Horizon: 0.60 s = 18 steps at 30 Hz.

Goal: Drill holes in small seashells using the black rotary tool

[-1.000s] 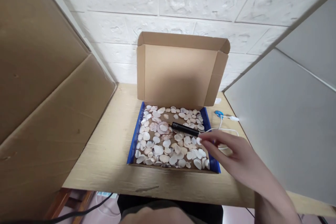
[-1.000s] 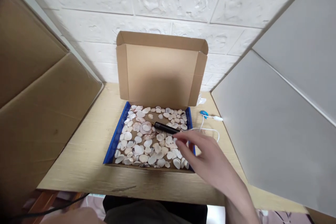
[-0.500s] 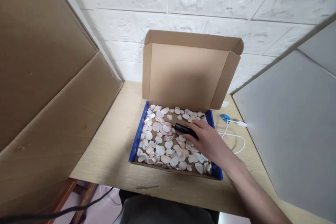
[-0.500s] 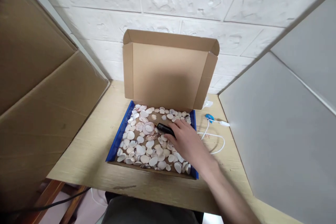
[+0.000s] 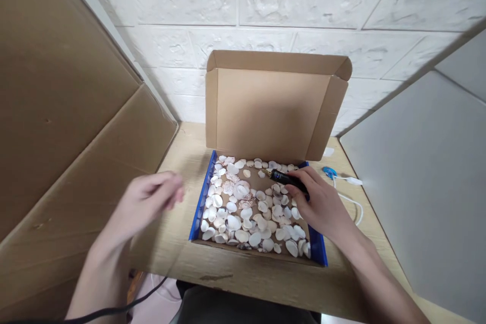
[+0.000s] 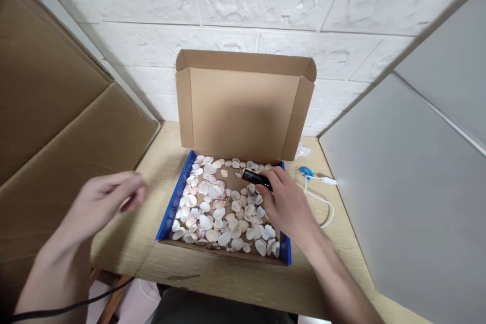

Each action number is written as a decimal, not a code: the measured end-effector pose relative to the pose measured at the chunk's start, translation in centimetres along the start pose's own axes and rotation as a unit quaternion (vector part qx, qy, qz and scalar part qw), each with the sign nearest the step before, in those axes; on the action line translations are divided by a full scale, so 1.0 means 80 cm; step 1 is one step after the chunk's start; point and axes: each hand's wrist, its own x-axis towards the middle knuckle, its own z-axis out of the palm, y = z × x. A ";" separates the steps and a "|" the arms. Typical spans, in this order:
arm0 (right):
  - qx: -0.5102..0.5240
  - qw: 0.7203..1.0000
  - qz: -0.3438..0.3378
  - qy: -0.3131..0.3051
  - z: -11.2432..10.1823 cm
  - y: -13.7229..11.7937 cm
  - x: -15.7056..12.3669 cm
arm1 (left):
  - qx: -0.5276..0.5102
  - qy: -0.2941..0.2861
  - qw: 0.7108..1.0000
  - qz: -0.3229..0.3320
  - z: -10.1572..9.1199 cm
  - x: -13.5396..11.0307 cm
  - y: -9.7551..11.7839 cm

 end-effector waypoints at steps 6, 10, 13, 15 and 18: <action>0.001 0.999 0.016 0.031 0.005 0.006 -0.001 | 0.171 -0.202 0.941 0.212 0.059 0.080 0.042; 0.010 0.999 0.025 0.044 0.006 0.007 -0.001 | 0.228 -0.244 0.909 0.249 0.081 0.091 0.031; 0.020 0.998 0.031 0.046 0.007 0.006 -0.001 | 0.241 -0.237 0.907 0.252 0.086 0.090 0.023; 0.022 0.998 0.033 0.048 0.009 0.005 -0.001 | 0.240 -0.231 0.908 0.254 0.088 0.089 0.021; 0.018 0.998 0.033 0.046 0.011 0.005 -0.002 | 0.232 -0.207 0.910 0.273 0.093 0.088 0.020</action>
